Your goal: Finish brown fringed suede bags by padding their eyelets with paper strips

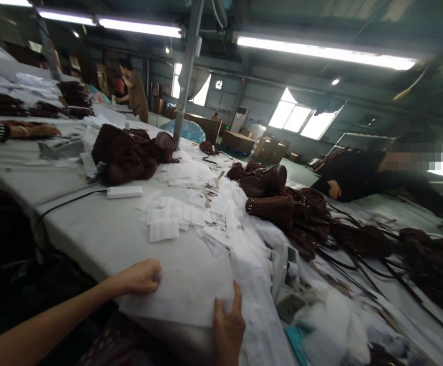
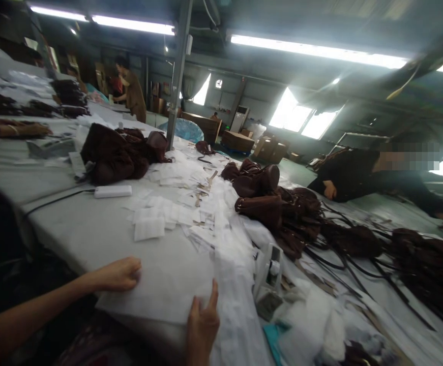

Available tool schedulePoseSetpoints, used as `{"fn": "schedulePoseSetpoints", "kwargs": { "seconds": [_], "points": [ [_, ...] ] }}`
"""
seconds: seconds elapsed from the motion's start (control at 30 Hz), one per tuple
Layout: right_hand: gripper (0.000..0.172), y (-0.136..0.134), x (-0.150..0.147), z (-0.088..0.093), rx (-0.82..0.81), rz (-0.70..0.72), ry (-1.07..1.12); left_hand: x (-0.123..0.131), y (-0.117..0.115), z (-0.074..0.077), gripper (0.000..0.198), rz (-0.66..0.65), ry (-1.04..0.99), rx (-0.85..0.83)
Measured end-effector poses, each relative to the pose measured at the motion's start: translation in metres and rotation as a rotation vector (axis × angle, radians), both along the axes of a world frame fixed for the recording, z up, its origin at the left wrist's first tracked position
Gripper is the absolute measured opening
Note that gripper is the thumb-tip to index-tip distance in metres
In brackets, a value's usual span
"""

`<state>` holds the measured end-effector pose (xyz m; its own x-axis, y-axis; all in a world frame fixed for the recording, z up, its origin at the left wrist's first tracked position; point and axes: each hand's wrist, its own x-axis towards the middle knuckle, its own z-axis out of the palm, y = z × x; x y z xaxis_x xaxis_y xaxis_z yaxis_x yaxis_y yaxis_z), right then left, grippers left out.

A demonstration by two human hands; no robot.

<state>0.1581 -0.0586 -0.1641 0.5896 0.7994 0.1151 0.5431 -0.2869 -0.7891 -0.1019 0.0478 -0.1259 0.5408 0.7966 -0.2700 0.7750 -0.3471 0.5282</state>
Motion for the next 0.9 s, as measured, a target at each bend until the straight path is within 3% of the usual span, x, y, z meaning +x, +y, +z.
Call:
{"fn": "schedulePoseSetpoints", "kwargs": {
  "seconds": [0.1,0.2,0.3,0.5,0.57,0.73,0.9],
  "points": [
    [0.057,-0.001,-0.004,-0.011,-0.023,0.144,-0.192,0.004,-0.008,0.004,0.062,0.007,0.053,0.139],
    [0.054,0.000,-0.004,-0.020,-0.004,0.162,-0.298,0.020,-0.023,0.010,0.093,-0.082,0.088,0.242],
    [0.052,0.002,-0.002,-0.028,0.009,0.170,-0.375,0.042,-0.035,0.012,0.083,-0.179,0.028,0.203],
    [0.051,-0.005,0.004,-0.039,0.070,0.209,-0.468,0.080,-0.032,0.002,0.042,-0.141,-0.234,0.051],
    [0.055,-0.008,0.004,-0.040,0.110,0.246,-0.480,0.085,-0.029,-0.004,0.041,-0.099,-0.335,-0.012],
    [0.062,-0.009,0.003,-0.041,0.174,0.256,-0.454,0.089,-0.024,-0.013,0.065,-0.018,-0.544,-0.250],
    [0.060,-0.008,0.000,-0.046,0.185,0.215,-0.417,0.097,-0.031,-0.011,0.041,0.043,-0.609,-0.214]
  ]
}}
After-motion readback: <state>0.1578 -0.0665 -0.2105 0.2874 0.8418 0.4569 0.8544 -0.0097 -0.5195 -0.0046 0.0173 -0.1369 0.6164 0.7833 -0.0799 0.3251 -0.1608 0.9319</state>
